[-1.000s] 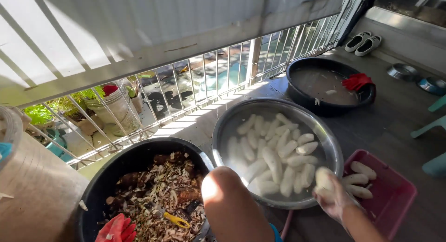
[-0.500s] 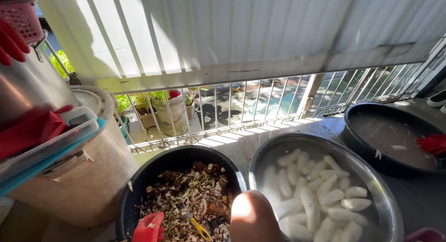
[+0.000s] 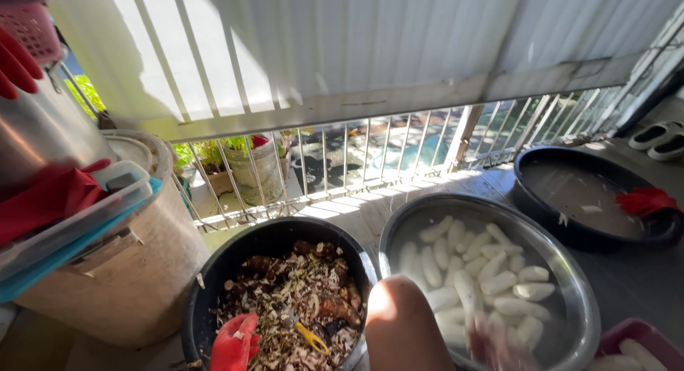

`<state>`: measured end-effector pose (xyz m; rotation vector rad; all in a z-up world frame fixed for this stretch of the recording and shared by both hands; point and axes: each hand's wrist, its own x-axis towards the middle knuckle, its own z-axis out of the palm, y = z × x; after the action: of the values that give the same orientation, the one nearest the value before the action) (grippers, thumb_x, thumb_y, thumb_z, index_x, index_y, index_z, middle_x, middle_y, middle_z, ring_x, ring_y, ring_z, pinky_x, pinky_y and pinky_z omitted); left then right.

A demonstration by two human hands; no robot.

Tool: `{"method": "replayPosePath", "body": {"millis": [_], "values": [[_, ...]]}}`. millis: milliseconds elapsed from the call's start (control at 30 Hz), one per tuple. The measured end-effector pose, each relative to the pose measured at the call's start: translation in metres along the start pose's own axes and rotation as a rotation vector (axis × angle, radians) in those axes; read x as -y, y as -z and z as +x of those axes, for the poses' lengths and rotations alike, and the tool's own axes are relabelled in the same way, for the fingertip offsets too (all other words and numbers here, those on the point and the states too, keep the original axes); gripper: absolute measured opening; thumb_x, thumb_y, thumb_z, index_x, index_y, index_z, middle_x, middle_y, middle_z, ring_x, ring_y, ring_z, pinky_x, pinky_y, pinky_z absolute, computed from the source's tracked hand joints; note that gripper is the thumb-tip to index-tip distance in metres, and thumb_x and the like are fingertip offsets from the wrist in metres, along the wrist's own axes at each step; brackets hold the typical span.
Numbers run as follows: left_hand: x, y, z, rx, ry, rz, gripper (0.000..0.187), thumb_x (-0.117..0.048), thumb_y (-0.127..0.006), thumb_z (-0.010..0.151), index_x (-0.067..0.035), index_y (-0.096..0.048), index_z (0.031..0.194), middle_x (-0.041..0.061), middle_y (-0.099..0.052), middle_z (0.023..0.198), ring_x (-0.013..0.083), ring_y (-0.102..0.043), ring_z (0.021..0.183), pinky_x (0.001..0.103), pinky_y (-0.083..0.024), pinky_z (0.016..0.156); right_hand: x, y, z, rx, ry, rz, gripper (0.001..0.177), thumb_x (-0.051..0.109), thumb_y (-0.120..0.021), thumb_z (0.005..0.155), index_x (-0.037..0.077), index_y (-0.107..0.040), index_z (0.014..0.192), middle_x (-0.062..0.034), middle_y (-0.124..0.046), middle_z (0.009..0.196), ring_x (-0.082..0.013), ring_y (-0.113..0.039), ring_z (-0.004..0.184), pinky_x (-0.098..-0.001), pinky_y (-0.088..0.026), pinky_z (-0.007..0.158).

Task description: Peeling the skin off large white root vegetables using a hand-held peeler over a collection bucket.

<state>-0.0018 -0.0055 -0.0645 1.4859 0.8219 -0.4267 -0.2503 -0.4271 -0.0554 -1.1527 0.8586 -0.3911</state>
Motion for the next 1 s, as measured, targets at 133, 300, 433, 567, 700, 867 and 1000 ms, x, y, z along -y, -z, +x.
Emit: {"method": "replayPosePath", "body": {"millis": [133,300,433,567,700,867,1000], "values": [[0.005,-0.007,-0.007,0.054,-0.158,0.035,0.039,-0.03,-0.069,0.095,-0.006,-0.07,0.126,0.012,-0.071,0.114,0.0287,-0.069,0.094,0.04,-0.053,0.078,0.105,-0.075,0.027,0.107,0.113,0.022,0.033,0.025,-0.06,0.101,0.002,-0.067,0.124,-0.0145,-0.069,0.1,-0.0243,-0.063,0.084,-0.0359,-0.051,0.079],[0.032,-0.008,0.028,0.036,-0.319,0.014,0.045,-0.028,-0.072,0.088,-0.004,-0.069,0.127,0.009,-0.071,0.093,0.0157,-0.062,0.072,0.03,-0.05,0.058,0.152,-0.182,0.009,0.535,0.296,0.117,0.035,0.025,-0.058,0.103,0.002,-0.065,0.129,-0.0096,-0.07,0.097,-0.0166,-0.066,0.077,-0.0279,-0.055,0.066],[0.032,-0.003,0.024,0.054,-0.353,0.113,0.057,-0.035,-0.071,0.086,-0.005,-0.065,0.133,0.008,-0.069,0.116,0.0158,-0.061,0.102,0.03,-0.047,0.087,0.118,-0.271,-0.009,0.933,-0.02,0.041,0.033,0.016,-0.06,0.093,-0.003,-0.067,0.119,-0.0179,-0.065,0.094,-0.0218,-0.059,0.072,-0.0282,-0.048,0.062],[0.019,0.009,-0.007,0.059,-0.334,0.34,0.064,-0.041,-0.065,0.089,-0.008,-0.057,0.143,0.008,-0.069,0.125,0.0189,-0.065,0.114,0.031,-0.046,0.1,0.061,-0.324,-0.024,0.992,0.586,-1.239,0.025,0.03,-0.044,0.09,0.012,-0.046,0.073,-0.0041,-0.057,0.073,-0.0189,-0.05,0.072,-0.0416,-0.043,0.073],[0.046,0.02,0.015,0.047,-0.246,0.43,0.066,-0.045,-0.064,0.088,-0.012,-0.055,0.145,0.004,-0.072,0.12,0.0179,-0.067,0.11,0.031,-0.046,0.098,-0.068,-0.293,0.019,0.999,0.382,-1.167,0.014,0.024,-0.048,0.089,0.018,-0.061,0.086,-0.003,-0.066,0.093,-0.0194,-0.059,0.083,-0.0403,-0.049,0.074],[0.112,0.043,0.073,0.091,-0.288,0.846,0.075,-0.049,-0.064,0.089,-0.013,-0.045,0.152,0.009,-0.052,0.154,0.0269,-0.047,0.143,0.038,-0.035,0.118,-0.176,-0.263,0.032,0.804,0.215,-1.465,0.033,0.04,-0.057,0.099,0.01,-0.067,0.11,-0.0116,-0.072,0.094,-0.0316,-0.067,0.091,-0.0444,-0.05,0.078],[0.067,0.039,0.011,0.156,-0.036,0.849,0.066,-0.042,-0.058,0.099,-0.018,-0.038,0.157,0.005,-0.043,0.16,0.0265,-0.045,0.146,0.037,-0.04,0.117,-0.154,-0.286,0.021,0.79,0.107,-1.408,0.034,0.045,-0.066,0.092,0.017,-0.069,0.11,-0.0111,-0.071,0.094,-0.0315,-0.066,0.091,-0.0437,-0.048,0.079]]}}
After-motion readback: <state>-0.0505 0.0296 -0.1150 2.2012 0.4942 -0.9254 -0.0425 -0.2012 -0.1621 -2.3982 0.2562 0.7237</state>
